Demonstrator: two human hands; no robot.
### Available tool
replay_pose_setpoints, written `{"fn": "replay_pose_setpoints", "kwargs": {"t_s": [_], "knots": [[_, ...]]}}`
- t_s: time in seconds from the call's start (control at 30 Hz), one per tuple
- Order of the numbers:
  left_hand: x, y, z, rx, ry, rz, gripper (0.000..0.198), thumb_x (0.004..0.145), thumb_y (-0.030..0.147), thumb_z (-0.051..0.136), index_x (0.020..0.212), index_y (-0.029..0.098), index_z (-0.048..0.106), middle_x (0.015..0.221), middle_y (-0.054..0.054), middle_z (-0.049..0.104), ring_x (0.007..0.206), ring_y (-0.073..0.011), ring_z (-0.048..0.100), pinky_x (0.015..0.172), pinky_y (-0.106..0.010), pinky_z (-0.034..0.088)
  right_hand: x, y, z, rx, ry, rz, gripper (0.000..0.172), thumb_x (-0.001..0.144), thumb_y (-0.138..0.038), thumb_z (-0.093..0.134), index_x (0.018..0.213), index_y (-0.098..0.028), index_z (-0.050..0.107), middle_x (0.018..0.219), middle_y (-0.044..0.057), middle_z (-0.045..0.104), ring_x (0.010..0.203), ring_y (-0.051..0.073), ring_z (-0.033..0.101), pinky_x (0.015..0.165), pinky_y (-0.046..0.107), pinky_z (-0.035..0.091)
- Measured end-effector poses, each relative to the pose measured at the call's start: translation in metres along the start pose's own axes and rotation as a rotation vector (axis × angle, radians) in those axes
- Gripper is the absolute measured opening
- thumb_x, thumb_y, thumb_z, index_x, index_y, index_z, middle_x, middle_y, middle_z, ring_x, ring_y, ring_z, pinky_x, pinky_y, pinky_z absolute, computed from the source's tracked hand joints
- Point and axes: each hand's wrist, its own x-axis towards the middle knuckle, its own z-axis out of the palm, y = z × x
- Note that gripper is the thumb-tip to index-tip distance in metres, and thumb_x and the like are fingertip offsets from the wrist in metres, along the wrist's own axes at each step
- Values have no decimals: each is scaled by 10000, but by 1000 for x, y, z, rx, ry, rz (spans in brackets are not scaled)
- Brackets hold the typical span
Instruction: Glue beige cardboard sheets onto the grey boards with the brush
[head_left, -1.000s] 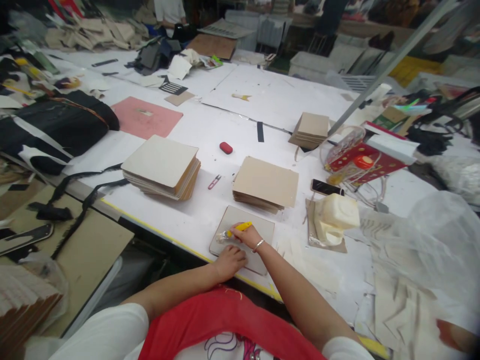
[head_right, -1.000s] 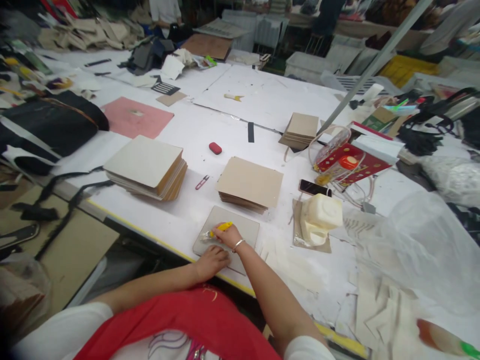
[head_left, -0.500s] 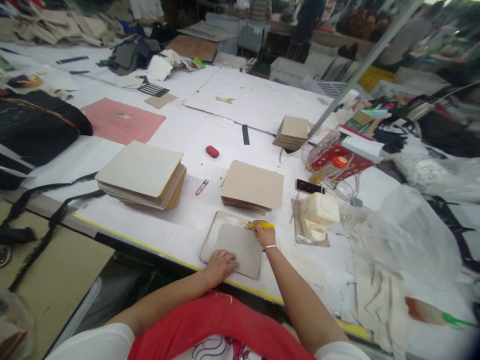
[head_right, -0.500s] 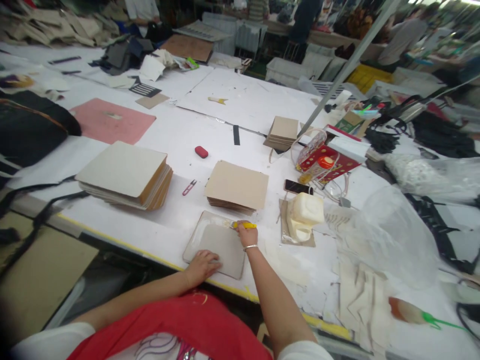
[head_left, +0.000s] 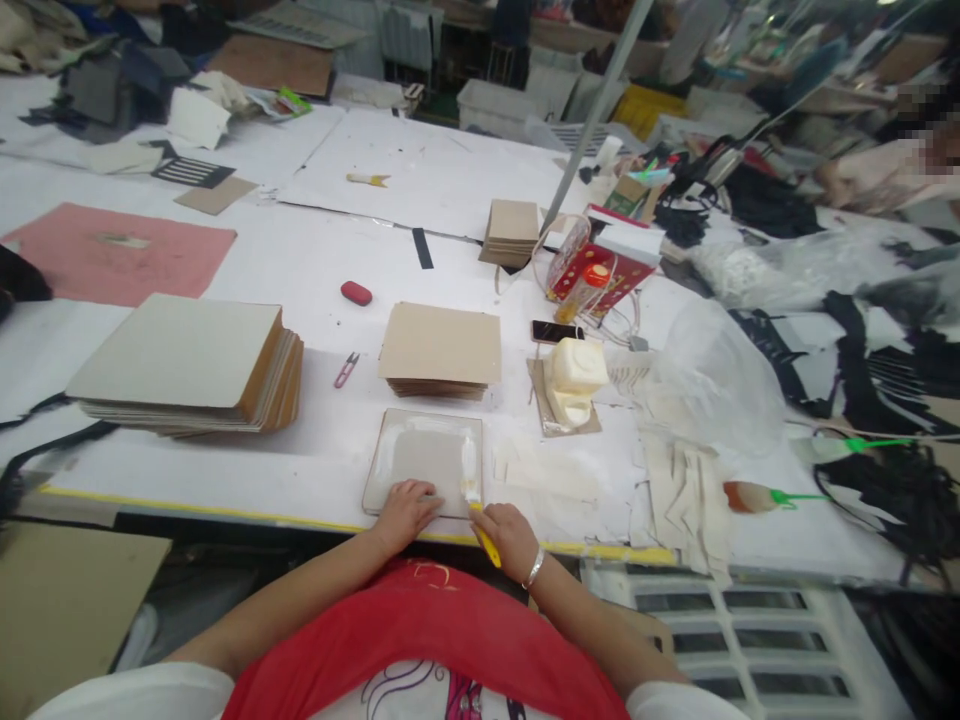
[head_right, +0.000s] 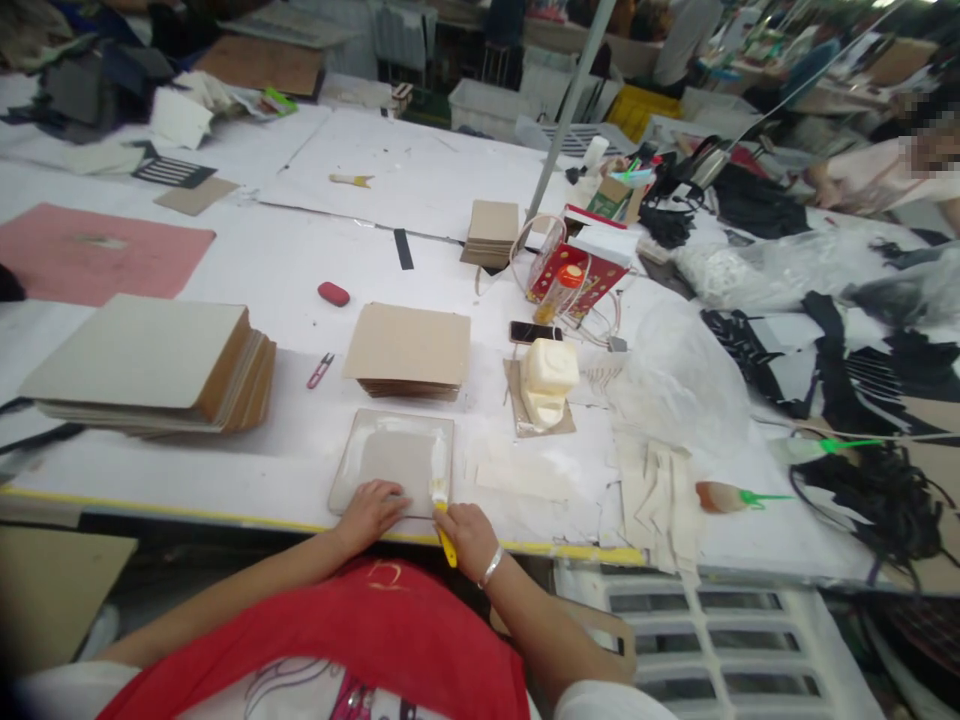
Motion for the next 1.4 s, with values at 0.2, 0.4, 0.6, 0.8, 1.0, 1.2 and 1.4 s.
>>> {"fn": "replay_pose_setpoints", "kwargs": {"t_s": [0.2,0.4,0.6,0.8,1.0,1.2,1.4], "knots": [[22,8,-33,59,4,150,224,799,283,496,999,220,575,942,-49,582,865,-168,506,763,-306,395,-11,-5,-39,258,259,132,219,832,-235,434,992,-229,583,726,39,594,683,144,544,646,274,431],[130,-4,-132,261,424,105,458,778,320,525,1212,219,420,1234,-120,451,1159,-257,361,943,-419,289,21,20,-73,630,775,483,306,829,-321,439,1104,-212,519,782,32,629,581,125,578,572,286,508],[195,-17,-170,383,43,-77,674,638,281,675,1233,187,374,1069,-120,527,987,-257,475,805,-370,393,49,21,-79,878,765,572,390,848,-425,375,1156,-193,430,788,20,630,509,95,580,515,248,514],[169,-26,-191,263,166,-50,89,740,195,520,815,168,563,877,-82,559,888,-209,513,770,-332,421,67,21,-77,814,736,586,261,854,-413,361,975,-188,416,856,40,626,600,102,605,580,243,499],[105,-10,-187,-542,925,-431,182,682,196,559,859,155,572,827,-47,602,912,-189,547,833,-323,426,100,11,-69,692,628,544,233,817,-397,431,936,-200,395,857,39,616,782,152,610,689,281,464],[59,35,-121,-1486,757,-688,462,542,250,713,965,160,553,840,-37,638,800,-189,605,704,-344,496,109,2,-39,762,574,624,254,777,-410,472,903,-209,383,713,-23,564,644,121,563,613,236,430],[25,5,-93,-1615,670,-775,354,637,393,641,904,180,547,864,-20,616,724,-130,587,611,-272,500,60,22,-14,578,454,702,237,817,-405,380,920,-194,409,673,-9,544,574,128,529,545,223,375]]}}
